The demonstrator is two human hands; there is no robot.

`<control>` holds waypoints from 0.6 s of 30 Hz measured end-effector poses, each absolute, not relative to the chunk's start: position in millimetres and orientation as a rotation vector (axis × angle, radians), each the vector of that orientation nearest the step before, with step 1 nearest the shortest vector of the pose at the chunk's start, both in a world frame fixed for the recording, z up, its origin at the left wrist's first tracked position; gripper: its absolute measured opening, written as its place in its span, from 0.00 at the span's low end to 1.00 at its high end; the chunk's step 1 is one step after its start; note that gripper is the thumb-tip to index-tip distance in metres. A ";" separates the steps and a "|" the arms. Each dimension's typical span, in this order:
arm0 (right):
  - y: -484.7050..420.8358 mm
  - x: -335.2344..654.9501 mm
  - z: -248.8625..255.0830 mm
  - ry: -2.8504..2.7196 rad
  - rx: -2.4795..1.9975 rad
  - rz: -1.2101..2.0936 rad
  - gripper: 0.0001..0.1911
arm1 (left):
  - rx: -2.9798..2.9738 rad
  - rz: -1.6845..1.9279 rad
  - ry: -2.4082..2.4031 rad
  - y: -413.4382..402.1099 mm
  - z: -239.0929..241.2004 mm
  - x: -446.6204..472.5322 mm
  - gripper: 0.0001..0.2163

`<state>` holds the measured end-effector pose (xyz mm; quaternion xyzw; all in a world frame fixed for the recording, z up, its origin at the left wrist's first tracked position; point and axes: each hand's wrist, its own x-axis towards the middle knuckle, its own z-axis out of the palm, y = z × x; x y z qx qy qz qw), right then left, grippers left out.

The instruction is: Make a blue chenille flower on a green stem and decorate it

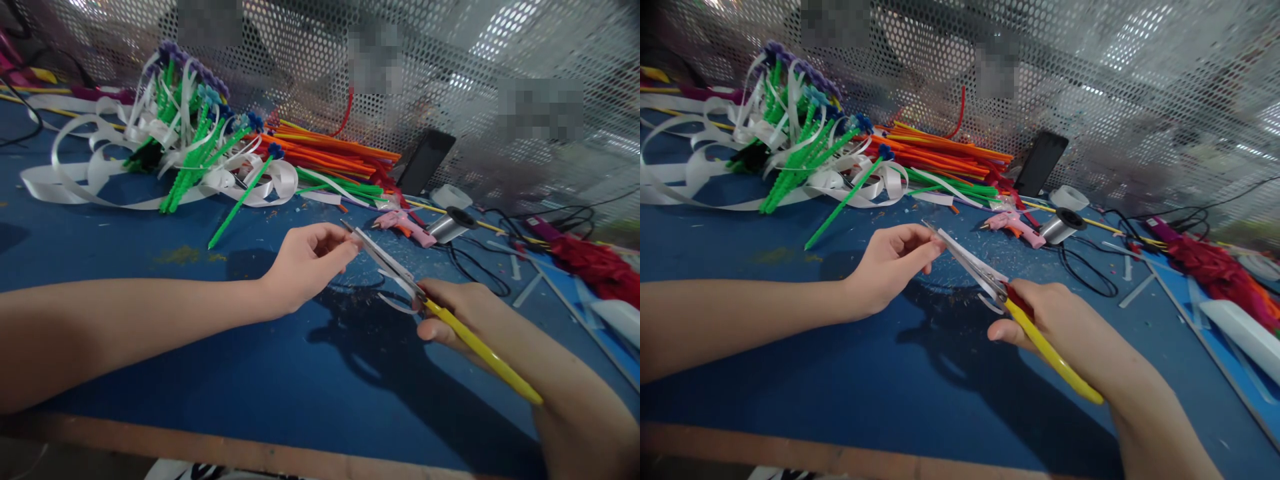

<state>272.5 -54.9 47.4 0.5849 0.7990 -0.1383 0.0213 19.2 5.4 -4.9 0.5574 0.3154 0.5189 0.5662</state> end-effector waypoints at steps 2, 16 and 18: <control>-55.5 273.2 47.8 2.475 1.814 -0.430 0.42 | 1.307 1.225 0.737 5.8 -4.8 18.7 0.08; -55.2 273.2 41.0 2.547 1.775 -0.308 0.40 | 1.348 1.119 0.688 2.8 -3.1 19.1 0.06; -55.8 273.3 42.3 2.561 1.762 -0.316 0.40 | 1.348 1.117 0.686 2.6 -3.6 19.3 0.07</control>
